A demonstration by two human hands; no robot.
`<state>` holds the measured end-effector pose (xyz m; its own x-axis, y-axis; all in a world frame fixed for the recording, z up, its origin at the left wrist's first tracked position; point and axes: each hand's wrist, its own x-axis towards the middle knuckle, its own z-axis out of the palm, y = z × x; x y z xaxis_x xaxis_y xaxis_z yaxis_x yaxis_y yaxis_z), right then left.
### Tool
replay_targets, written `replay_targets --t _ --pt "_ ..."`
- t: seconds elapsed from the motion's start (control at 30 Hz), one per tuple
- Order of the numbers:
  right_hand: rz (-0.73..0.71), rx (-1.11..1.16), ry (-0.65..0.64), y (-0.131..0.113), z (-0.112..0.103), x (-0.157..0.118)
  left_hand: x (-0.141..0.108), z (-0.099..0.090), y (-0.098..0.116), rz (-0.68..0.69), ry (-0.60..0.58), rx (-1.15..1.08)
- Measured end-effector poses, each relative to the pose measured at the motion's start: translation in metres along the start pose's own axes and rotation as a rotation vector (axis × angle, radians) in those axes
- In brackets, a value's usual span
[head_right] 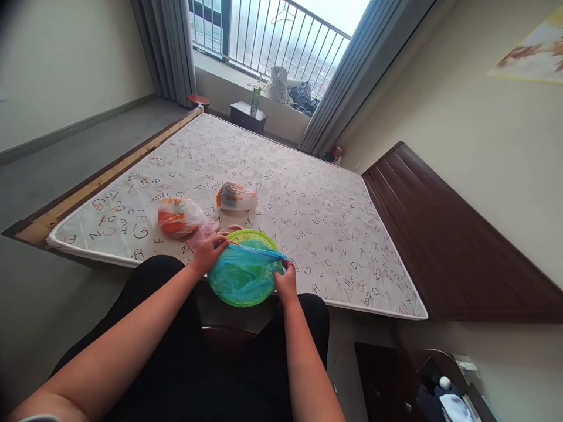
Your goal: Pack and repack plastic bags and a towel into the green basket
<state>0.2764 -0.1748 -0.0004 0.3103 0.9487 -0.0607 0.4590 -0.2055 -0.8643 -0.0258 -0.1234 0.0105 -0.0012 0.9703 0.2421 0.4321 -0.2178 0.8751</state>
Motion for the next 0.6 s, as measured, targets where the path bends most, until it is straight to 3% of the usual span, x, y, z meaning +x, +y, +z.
replay_targets --t 0.13,0.33,0.6 --pt "-0.019 0.057 -0.023 -0.009 0.000 0.001 -0.003 0.000 0.012 -0.149 -0.029 0.016" --pt "-0.061 -0.099 -0.091 -0.021 -0.002 0.002 -0.005 0.006 0.021 -0.149 -0.025 0.089" --pt "-0.130 -0.138 -0.288 -0.025 -0.002 0.016 0.006 0.006 0.012 -0.435 -0.154 -0.276"
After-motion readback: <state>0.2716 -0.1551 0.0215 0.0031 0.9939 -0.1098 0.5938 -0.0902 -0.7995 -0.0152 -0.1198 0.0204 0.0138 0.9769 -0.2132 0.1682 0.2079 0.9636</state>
